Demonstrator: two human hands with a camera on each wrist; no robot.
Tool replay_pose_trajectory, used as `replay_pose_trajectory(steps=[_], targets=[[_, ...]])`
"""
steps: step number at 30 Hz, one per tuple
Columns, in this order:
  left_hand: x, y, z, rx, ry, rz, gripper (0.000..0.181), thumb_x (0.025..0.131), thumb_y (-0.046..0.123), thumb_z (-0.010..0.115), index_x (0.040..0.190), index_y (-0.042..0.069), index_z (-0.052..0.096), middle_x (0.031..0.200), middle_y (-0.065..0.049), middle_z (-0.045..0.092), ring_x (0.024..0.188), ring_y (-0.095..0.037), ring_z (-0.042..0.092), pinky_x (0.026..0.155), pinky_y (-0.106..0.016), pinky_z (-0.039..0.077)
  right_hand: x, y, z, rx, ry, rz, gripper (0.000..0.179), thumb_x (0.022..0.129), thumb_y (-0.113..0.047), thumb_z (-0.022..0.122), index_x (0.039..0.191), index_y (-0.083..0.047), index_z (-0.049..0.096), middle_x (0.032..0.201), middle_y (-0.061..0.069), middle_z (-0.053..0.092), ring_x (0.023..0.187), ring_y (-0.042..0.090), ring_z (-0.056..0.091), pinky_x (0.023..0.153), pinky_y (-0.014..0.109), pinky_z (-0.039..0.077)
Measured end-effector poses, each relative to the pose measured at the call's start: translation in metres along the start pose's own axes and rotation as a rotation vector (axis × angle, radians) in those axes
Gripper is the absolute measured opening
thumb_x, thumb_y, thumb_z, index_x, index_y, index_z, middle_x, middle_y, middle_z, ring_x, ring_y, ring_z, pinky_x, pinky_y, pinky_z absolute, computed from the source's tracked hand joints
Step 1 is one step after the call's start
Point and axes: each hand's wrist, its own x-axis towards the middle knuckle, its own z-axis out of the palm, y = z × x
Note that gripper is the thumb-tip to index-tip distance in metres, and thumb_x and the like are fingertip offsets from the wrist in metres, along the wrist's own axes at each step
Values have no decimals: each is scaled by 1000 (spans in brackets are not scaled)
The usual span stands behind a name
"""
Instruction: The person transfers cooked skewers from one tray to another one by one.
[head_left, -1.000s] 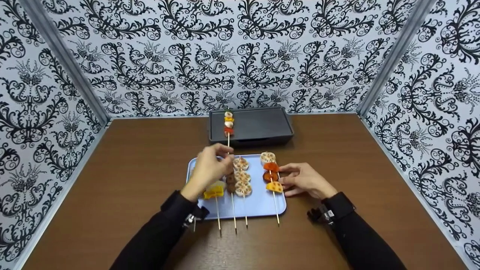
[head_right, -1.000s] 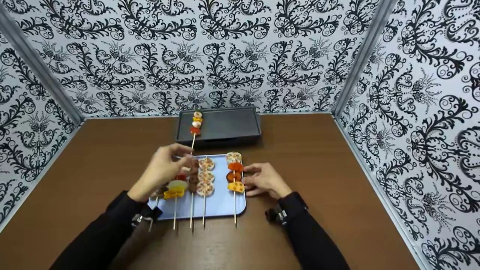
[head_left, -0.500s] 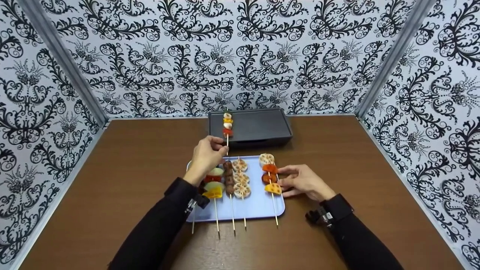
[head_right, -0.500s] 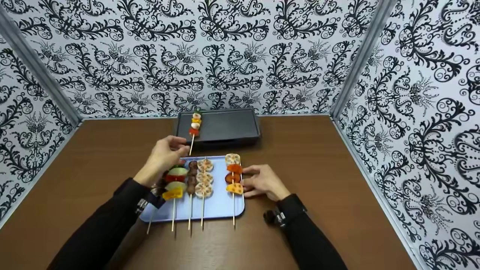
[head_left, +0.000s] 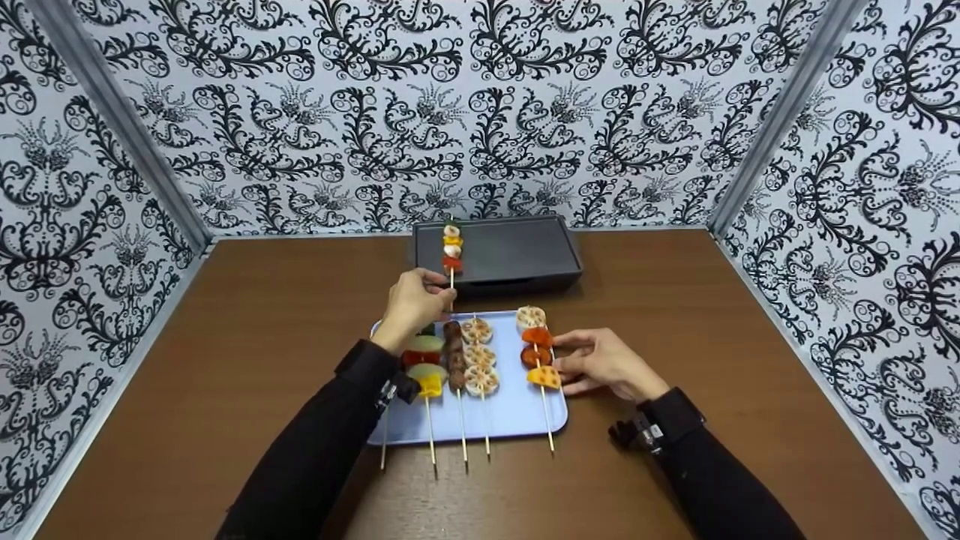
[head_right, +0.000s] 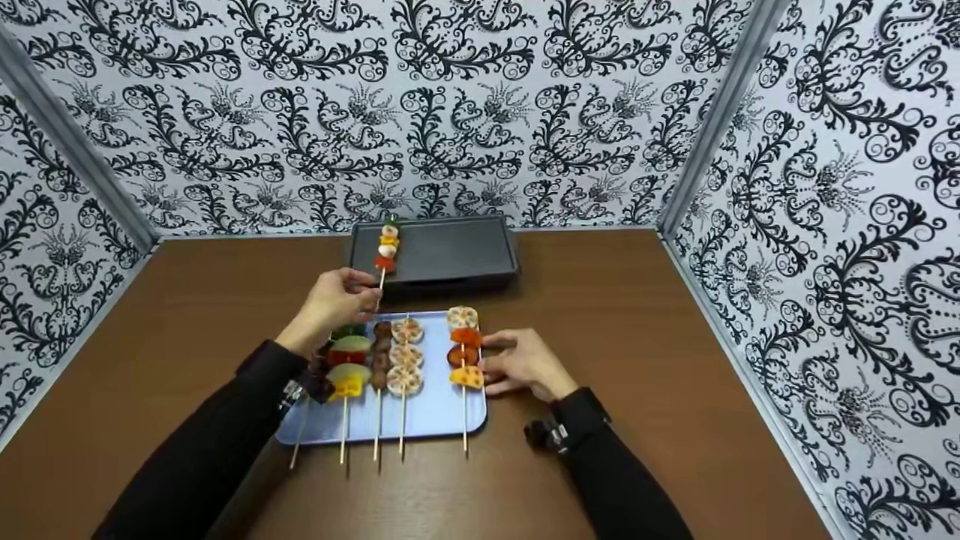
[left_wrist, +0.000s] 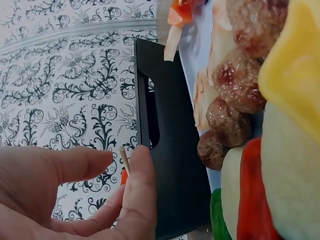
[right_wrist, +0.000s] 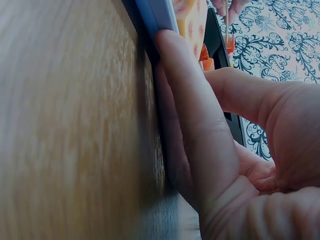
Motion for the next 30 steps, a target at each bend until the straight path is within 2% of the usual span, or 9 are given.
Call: replay_pose_trajectory(steps=[3, 9, 17, 21, 25, 30], targets=[[3, 0, 1, -14, 2, -10, 34, 93, 11, 74, 124, 2, 64, 106, -16, 73, 77, -17, 74, 83, -43, 70, 0, -1, 0, -7, 2, 2, 52, 90, -2, 75, 140, -7, 59, 102, 19, 71, 89, 29, 77, 79, 46, 70], [6, 0, 3, -61, -7, -31, 29, 92, 6, 73, 120, 0, 67, 105, -16, 73, 76, -17, 73, 81, -40, 70, -1, -2, 1, -12, 3, 9, 53, 90, -3, 75, 140, -7, 59, 103, 20, 71, 89, 29, 77, 78, 46, 70], [7, 2, 2, -79, -47, -46, 31, 95, 8, 69, 124, -2, 67, 107, -18, 74, 79, -20, 75, 91, -45, 68, -1, 0, -1, -9, -11, 3, 53, 91, -3, 74, 141, -7, 58, 105, 21, 68, 91, 30, 77, 80, 46, 69], [8, 3, 2, -81, -53, -49, 32, 95, 6, 68, 126, -3, 67, 107, -18, 74, 79, -19, 75, 87, -40, 69, -1, 1, -1, -11, -12, 0, 54, 91, -4, 73, 142, -7, 57, 106, 21, 68, 91, 30, 77, 80, 45, 70], [10, 2, 5, -66, -40, -25, 31, 93, 5, 68, 123, -4, 69, 106, -17, 74, 78, -16, 74, 80, -31, 70, -2, 1, -1, -12, -11, -1, 54, 91, -3, 73, 142, -7, 57, 105, 21, 68, 91, 30, 77, 80, 45, 70], [9, 0, 7, -52, -31, 16, 30, 91, 3, 68, 120, -5, 70, 104, -15, 74, 78, -14, 72, 76, -26, 68, -2, 0, -1, -17, -9, -3, 54, 91, -3, 73, 142, -6, 57, 105, 20, 68, 91, 29, 77, 80, 45, 70]])
